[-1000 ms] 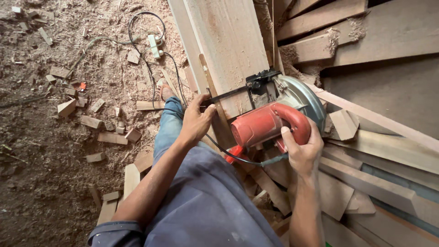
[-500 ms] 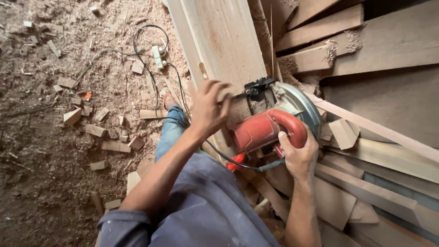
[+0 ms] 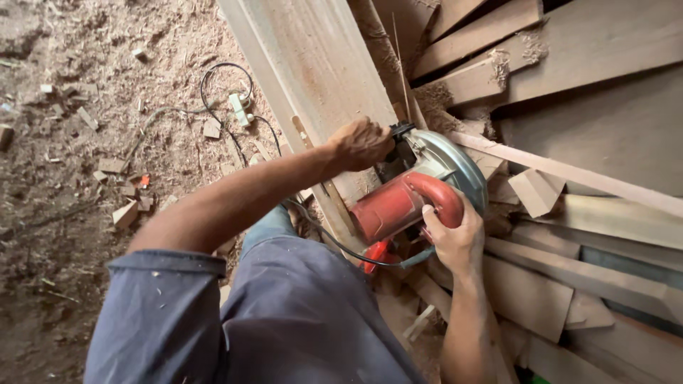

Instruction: The person uses a circular saw to cut a long wooden plank into smaller pieces. They measure the wood with a tape measure and make multiple cuts, moving the plank as needed.

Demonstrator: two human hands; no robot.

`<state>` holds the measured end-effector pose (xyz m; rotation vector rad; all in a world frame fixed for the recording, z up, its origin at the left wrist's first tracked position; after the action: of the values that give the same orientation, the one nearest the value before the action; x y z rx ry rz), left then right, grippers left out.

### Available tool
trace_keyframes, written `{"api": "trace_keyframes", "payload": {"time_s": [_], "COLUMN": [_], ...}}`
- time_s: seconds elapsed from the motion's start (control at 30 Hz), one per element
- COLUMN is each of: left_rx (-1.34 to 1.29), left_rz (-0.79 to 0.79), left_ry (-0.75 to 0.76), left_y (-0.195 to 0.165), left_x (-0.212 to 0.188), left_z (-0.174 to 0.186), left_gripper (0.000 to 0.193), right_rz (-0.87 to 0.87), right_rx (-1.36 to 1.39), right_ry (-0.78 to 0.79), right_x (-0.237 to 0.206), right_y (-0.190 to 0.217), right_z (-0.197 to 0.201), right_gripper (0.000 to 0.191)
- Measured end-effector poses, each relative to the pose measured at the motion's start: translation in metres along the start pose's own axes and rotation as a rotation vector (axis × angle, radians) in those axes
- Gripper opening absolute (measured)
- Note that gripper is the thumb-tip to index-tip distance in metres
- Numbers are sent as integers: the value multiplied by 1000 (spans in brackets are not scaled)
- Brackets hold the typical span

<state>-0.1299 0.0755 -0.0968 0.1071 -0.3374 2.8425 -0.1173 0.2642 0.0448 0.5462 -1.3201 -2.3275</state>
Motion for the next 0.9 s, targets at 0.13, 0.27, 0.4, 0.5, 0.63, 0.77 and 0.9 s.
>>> {"api": "trace_keyframes", "payload": {"time_s": [0.13,0.27,0.4,0.5,0.63,0.77,0.9], "left_rx": [-206,-255,-299,-400,-358,-381,-648], "left_rz": [-80,-67,302,460,646,1001,1175], "left_ry": [22,162,166,-1,-312,-400,-353], "left_y": [13,17,16,13,1,-10,-13], "left_x": [5,2,-12,-34,-92,-160,-167], "left_z": [7,11,14,21,39,46,33], "left_gripper": [25,46,55,55,26,38,49], "right_rz": [-12,30,-21,-160,-100,-282,-254], "right_rx": [-58,-42,-4,-21,26,145,75], "right_ry": [-7,11,-9,-17,-3,-30,-30], "right_x": [0,2,3,2,4,1,0], "right_y": [2,6,2,-6,-1,-12,-17], "right_z": [1,0,-2,-1,-2,-6,-4], "right_gripper": [36,35,36,36,37,36,34]}}
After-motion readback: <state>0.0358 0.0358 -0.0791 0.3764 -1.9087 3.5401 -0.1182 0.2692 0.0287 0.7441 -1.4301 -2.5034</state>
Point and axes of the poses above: each hand's wrist, its own x-axis towards the middle knuckle, its own z-axis out of the back of the hand, y = z × x, the point moved 6 cm from there along x, towards the middle knuckle, and after that the axes turned 5 degrees about x, right-handed, at the moved point
